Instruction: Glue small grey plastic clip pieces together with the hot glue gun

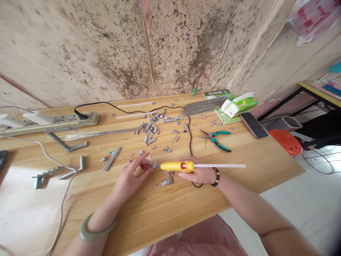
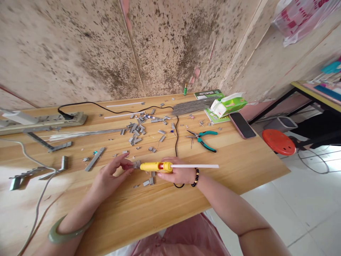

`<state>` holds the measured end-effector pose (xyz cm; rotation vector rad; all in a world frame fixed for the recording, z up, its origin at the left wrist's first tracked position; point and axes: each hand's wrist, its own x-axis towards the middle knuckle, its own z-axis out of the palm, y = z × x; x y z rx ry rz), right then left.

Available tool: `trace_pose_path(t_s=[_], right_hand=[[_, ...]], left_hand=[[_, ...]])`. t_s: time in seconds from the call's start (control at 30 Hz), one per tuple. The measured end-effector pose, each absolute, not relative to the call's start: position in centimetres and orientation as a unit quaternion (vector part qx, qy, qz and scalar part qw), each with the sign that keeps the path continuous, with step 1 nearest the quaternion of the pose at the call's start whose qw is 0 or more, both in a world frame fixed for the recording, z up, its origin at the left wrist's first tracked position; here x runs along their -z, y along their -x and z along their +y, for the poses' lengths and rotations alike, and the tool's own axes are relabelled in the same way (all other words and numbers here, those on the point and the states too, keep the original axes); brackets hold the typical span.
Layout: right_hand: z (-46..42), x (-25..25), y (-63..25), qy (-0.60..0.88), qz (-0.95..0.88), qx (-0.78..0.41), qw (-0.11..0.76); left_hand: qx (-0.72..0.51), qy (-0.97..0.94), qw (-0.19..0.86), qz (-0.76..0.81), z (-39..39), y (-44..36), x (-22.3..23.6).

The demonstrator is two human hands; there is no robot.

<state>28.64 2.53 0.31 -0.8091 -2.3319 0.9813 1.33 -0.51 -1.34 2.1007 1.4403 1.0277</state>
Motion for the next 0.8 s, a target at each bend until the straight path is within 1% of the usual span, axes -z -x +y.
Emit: trace_pose_path(t_s=[0.8], right_hand=[[2.47,-0.26,-28.61,0.3,-0.848,-0.369,0.234]], left_hand=[[-0.368,-0.754,0.204,0.504,-0.54,-1.56,1.05]])
